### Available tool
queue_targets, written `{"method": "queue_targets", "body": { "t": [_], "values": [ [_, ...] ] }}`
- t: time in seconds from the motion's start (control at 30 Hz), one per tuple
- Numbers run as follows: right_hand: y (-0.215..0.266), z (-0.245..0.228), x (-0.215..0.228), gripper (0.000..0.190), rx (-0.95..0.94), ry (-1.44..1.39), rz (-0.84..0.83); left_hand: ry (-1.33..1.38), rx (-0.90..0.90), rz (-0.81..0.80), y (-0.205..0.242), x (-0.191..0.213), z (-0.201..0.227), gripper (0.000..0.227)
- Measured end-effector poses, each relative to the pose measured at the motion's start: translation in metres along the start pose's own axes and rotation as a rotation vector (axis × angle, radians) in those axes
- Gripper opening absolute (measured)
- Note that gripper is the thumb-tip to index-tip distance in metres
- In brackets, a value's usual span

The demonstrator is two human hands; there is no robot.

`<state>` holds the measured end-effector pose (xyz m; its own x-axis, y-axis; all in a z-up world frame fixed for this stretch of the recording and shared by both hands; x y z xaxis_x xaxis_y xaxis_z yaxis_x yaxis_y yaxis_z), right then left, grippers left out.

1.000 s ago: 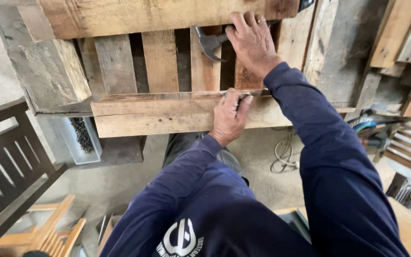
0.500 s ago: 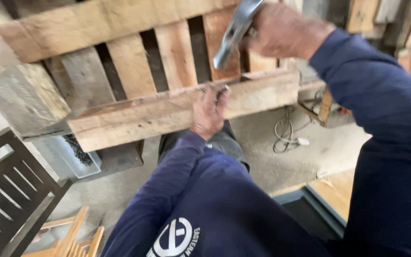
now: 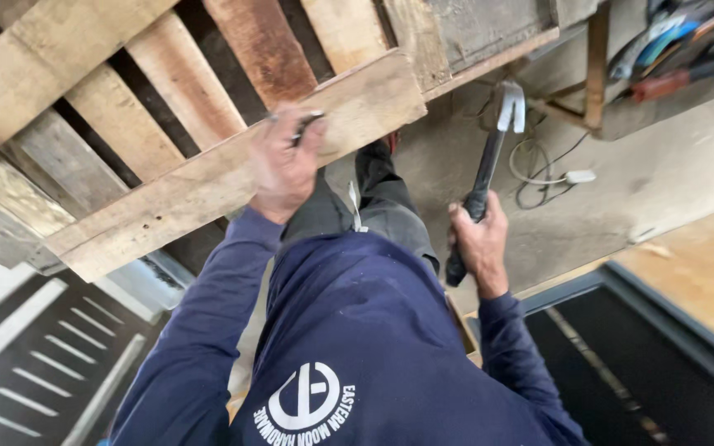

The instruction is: The person hammers nails into wooden planks to assemble a wooden pallet. They pick up nails from a container, position the planks, and use a hammer to drive the nails into the wood.

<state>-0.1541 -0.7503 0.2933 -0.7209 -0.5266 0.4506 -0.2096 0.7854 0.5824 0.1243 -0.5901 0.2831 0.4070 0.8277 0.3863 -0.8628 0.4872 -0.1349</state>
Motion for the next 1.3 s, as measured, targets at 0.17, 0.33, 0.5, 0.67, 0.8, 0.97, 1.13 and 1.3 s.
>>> {"method": "queue_targets", "body": {
  "t": [0.17, 0.33, 0.5, 0.67, 0.8, 0.97, 1.13, 1.3],
  "values": [
    [0.008, 0.034, -0.001, 0.023, 0.007, -0.357, -0.138, -0.04, -0.059, -0.234, -0.033, -0.08, 0.012, 0.012],
    [0.018, 0.026, 0.001, 0.033, 0.168, -0.351, -0.373, 0.016, -0.153, -0.163, -0.041, -0.095, 0.007, 0.011],
    [0.02, 0.018, -0.011, 0.033, 0.076, -0.282, -0.383, -0.027, -0.162, -0.327, -0.046, -0.091, 0.008, 0.01],
    [0.031, 0.01, -0.013, 0.03, 0.201, -0.24, -0.3, 0.056, -0.174, -0.429, -0.047, -0.087, 0.008, 0.008],
    [0.047, 0.006, -0.022, 0.029, 0.168, -0.202, -0.235, 0.103, -0.186, -0.45, -0.049, -0.088, 0.003, 0.008],
    [0.053, 0.006, -0.044, 0.031, 0.058, -0.181, -0.199, 0.079, -0.306, -0.439, -0.046, -0.088, -0.002, 0.009],
    [0.083, -0.017, -0.031, 0.036, 0.275, -0.426, -0.142, 0.054, -0.398, -0.412, -0.045, -0.09, -0.003, 0.011],
    [0.084, -0.032, -0.033, 0.04, 0.293, -0.371, -0.156, 0.063, -0.389, -0.399, -0.046, -0.089, -0.001, 0.011]
  ]
}}
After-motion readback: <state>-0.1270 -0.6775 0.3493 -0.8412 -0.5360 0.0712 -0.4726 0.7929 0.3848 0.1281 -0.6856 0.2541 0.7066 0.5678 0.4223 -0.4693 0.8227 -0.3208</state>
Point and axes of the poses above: each hand's wrist, its own y-axis away from the middle knuckle, its own x-axis out of the back of the hand, z = x × y, the point moved 2 cm from there along -y, towards the middle knuckle, and after that the axes turned 9 degrees about z, right-handed, at the moved point
